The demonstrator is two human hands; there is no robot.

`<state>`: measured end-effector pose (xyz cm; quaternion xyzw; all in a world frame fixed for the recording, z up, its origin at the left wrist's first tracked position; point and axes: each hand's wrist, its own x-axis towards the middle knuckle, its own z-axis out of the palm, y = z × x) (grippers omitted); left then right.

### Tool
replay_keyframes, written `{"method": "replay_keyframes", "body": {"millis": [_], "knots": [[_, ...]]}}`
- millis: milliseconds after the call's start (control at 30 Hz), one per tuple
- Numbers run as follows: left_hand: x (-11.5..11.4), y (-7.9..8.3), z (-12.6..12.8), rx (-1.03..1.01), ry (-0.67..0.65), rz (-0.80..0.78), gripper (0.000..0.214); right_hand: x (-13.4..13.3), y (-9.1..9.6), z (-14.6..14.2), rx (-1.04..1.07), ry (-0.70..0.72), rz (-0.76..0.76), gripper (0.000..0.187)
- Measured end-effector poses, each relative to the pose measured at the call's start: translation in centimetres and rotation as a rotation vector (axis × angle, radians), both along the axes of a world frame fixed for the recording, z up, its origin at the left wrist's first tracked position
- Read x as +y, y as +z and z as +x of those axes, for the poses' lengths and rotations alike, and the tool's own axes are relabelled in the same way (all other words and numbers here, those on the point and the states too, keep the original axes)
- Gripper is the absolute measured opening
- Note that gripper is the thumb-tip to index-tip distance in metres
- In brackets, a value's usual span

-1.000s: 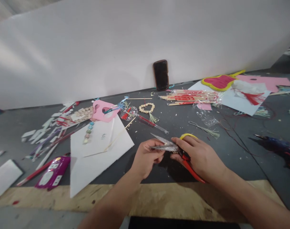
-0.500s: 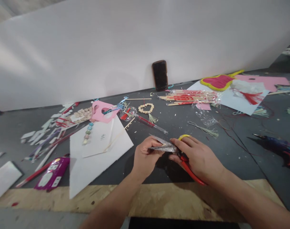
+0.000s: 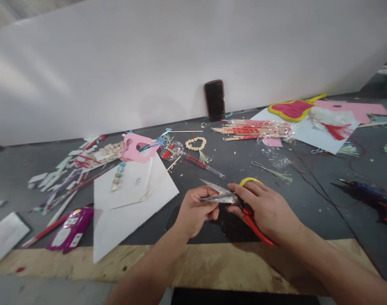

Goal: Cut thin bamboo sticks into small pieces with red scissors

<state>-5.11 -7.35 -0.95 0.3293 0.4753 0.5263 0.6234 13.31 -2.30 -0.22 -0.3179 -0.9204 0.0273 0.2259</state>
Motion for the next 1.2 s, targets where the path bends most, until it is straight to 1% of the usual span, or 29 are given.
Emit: {"method": "replay_keyframes", "body": {"millis": [133, 367, 500, 567, 700, 867, 1067, 1200], "knots": [[0.10, 0.13, 0.06, 0.030, 0.014, 0.029, 0.018, 0.05, 0.04, 0.00, -0.005, -0.005, -0.022, 0.042], [0.29, 0.12, 0.44, 0.194, 0.147, 0.161, 0.017, -0.09, 0.09, -0.13, -0.025, -0.020, -0.049, 0.041], [0.22, -0.15, 0.38, 0.249, 0.162, 0.197, 0.014, -0.07, 0.16, -0.15, -0.029, -0.021, -0.043, 0.042], [0.12, -0.18, 0.29, 0.260, 0.144, 0.180, 0.012, -0.04, 0.19, -0.08, -0.030, -0.023, -0.045, 0.043], [-0.03, -0.02, 0.06, 0.232, 0.079, 0.109, 0.009, -0.08, 0.33, 0.08, -0.035, -0.032, -0.052, 0.043], [0.00, 0.00, -0.09, 0.138, 0.041, 0.080, 0.016, -0.26, 0.57, 0.15, -0.032, -0.029, -0.082, 0.042], [0.04, -0.09, 0.42, 0.063, 0.087, 0.087, 0.023, -0.13, 0.41, 0.16, -0.022, -0.039, -0.083, 0.042], [0.13, -0.15, 0.54, 0.064, 0.114, 0.109, 0.020, 0.00, 0.21, 0.15, -0.022, -0.055, -0.071, 0.042]]}}
